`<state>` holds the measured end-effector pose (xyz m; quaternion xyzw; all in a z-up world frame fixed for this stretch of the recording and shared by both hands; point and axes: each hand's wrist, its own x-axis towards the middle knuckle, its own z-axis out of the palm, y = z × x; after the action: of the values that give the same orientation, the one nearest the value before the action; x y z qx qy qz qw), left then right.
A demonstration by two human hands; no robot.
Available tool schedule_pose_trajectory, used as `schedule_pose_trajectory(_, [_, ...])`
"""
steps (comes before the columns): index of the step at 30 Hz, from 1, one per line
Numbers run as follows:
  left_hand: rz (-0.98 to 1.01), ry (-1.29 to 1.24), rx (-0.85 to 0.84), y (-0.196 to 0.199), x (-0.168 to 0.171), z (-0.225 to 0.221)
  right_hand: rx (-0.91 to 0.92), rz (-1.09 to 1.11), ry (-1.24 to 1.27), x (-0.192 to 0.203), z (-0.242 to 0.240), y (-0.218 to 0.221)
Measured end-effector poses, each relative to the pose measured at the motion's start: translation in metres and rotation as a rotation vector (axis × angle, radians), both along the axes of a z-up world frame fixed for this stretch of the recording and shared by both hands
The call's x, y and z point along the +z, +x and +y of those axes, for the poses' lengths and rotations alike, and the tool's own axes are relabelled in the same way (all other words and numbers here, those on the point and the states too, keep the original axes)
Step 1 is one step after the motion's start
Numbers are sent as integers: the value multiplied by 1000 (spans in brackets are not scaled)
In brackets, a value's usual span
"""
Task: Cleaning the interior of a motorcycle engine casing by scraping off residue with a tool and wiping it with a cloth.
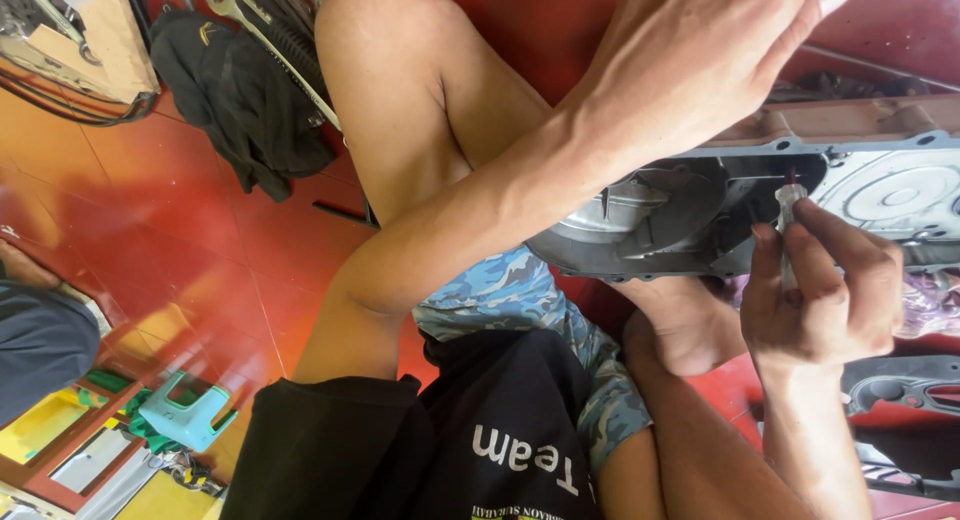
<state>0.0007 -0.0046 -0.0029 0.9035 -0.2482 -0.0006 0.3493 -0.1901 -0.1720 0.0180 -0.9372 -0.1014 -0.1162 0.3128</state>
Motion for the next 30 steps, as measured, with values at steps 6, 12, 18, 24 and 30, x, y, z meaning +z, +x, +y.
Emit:
schedule_pose_trajectory(6, [-37,-1,17,0,-3,-1,-22,47,6,1,10,7])
schedule_pose_trajectory(12, [-57,40,8,-2,-10,-1,-111,-12,49,-12,10,10])
schedule_pose_trajectory(18, [-43,11,-2,-1,-5,-1,-199,23,289,-13,8,8])
schedule_pose_trajectory(24, [8,49,-7,-1,2,2,-82,-38,57,-14,18,4])
schedule_pose_trajectory(30, [-18,91,-9,-3,-2,2,-181,-49,188,-21,11,6])
